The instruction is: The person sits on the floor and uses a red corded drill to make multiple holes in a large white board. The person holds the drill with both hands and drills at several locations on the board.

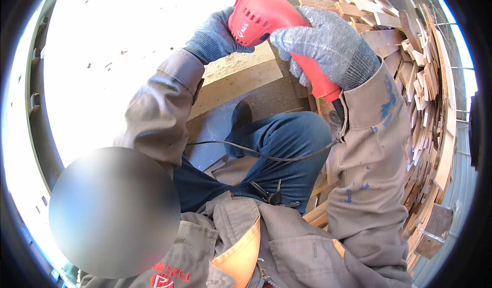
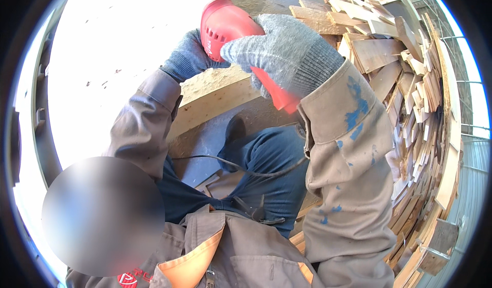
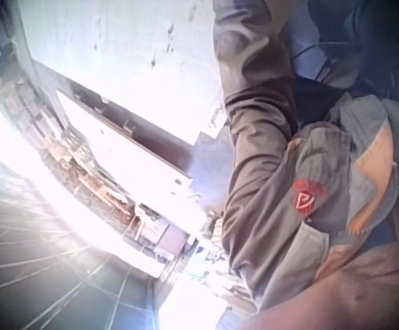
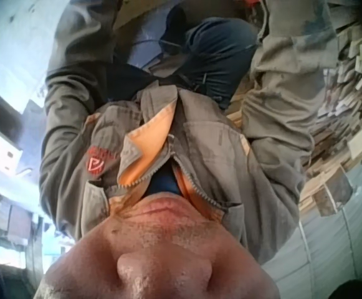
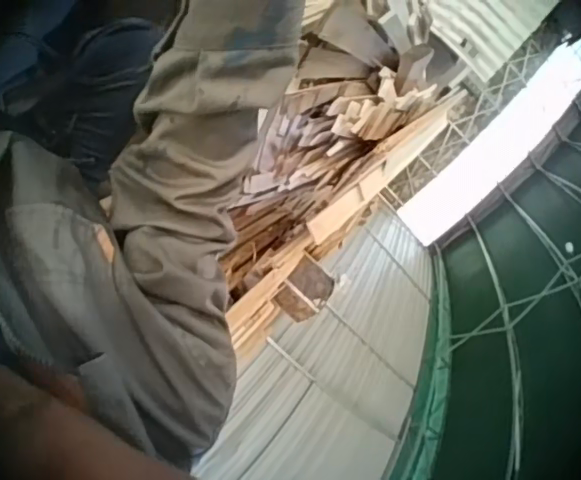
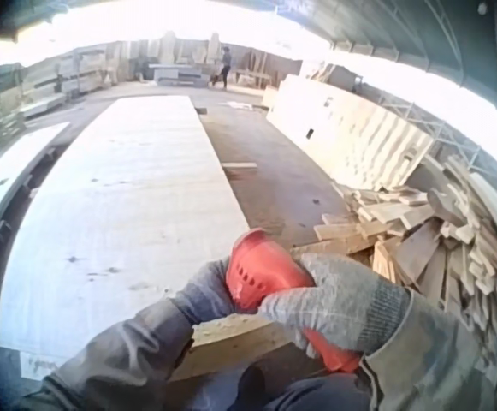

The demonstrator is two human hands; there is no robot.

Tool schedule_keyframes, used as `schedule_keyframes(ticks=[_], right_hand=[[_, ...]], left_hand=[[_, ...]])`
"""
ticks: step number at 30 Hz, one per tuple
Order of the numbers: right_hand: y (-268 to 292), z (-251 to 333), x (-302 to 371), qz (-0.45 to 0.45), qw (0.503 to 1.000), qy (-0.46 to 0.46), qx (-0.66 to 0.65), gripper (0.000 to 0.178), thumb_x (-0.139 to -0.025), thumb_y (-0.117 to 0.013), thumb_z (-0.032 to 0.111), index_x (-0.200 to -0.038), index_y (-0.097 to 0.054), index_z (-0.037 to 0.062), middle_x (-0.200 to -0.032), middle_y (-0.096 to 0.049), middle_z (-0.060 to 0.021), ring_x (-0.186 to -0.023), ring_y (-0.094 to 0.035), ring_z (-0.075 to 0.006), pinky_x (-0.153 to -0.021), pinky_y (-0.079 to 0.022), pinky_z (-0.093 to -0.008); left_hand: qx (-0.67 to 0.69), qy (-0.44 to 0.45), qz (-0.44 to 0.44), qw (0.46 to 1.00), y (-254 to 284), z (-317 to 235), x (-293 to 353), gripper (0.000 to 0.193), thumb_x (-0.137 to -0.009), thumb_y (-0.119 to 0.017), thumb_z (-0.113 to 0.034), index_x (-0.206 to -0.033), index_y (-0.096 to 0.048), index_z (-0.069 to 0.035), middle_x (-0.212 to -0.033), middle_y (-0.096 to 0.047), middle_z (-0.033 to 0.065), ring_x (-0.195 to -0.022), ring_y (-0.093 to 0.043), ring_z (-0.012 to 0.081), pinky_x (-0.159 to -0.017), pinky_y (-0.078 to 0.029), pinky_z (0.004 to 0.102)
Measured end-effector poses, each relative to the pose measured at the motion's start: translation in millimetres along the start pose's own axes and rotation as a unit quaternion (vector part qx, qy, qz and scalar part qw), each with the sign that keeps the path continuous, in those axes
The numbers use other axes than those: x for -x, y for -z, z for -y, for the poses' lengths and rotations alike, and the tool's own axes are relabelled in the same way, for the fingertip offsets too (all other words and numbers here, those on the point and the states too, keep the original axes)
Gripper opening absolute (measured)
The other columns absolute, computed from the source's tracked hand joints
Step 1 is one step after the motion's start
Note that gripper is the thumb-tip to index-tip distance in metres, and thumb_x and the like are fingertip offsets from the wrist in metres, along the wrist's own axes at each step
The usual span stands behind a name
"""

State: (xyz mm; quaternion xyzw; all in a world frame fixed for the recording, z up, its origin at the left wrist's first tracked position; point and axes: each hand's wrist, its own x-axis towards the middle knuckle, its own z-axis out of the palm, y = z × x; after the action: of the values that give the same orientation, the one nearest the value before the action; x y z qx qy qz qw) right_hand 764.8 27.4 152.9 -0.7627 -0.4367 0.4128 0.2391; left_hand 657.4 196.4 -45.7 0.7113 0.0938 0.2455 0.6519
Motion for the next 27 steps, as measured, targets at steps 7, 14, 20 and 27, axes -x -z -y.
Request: schedule_keyframes(ticks=[7, 14, 20, 27], right_hand=[[4, -9, -1, 0.023, 0.992, 0.104, 0.061, 0.032, -0.086, -0.07, 0.029, -0.105, -0.061, 0.0038, -0.073, -0.059, -0.0037, -0.058, -0.059, -0.0129, -0.049, -0.049, -0.0275], [1, 1, 1, 0.023, 0.999, -0.023, -0.035, 0.031, -0.086, -0.069, 0.028, -0.103, -0.059, 0.0038, -0.075, -0.059, -0.0038, -0.057, -0.059, -0.0133, -0.049, -0.05, -0.0282], [4, 1, -1, 0.025, 0.999, -0.034, -0.013, 0.033, -0.086, -0.07, 0.028, -0.105, -0.058, 0.0041, -0.073, -0.059, -0.0047, -0.056, -0.06, -0.0138, -0.049, -0.051, -0.0285], [-25, -28, -17, 0.012, 1.0, -0.015, -0.003, 0.043, -0.086, -0.07, 0.024, -0.12, -0.056, 0.002, -0.075, -0.061, -0.0062, -0.056, -0.059, -0.0128, -0.049, -0.051, -0.0283]], left_hand=[[0.018, -0.009, 0.004, 1.0, -2, 3, -1, 0.067, -0.058, -0.094, -0.012, -0.116, -0.064, -0.004, -0.106, -0.071, 0.0058, -0.096, -0.065, 0.0139, -0.09, -0.054, 0.0323], [-0.014, 0.006, -0.012, 1.0, -3, 0, 3, 0.067, -0.057, -0.095, -0.017, -0.115, -0.065, -0.004, -0.105, -0.071, 0.0062, -0.095, -0.065, 0.014, -0.089, -0.054, 0.0326], [-0.008, 0.028, -0.007, 1.0, -4, 1, 0, 0.071, -0.058, -0.095, -0.018, -0.119, -0.062, -0.004, -0.108, -0.07, 0.0071, -0.099, -0.065, 0.0149, -0.092, -0.053, 0.0338], [0.215, 0.09, 0.035, 0.972, -8, 31, 5, 0.066, -0.07, -0.088, -0.016, -0.128, -0.057, -0.004, -0.124, -0.064, 0.0119, -0.112, -0.061, 0.0197, -0.1, -0.048, 0.0357]])
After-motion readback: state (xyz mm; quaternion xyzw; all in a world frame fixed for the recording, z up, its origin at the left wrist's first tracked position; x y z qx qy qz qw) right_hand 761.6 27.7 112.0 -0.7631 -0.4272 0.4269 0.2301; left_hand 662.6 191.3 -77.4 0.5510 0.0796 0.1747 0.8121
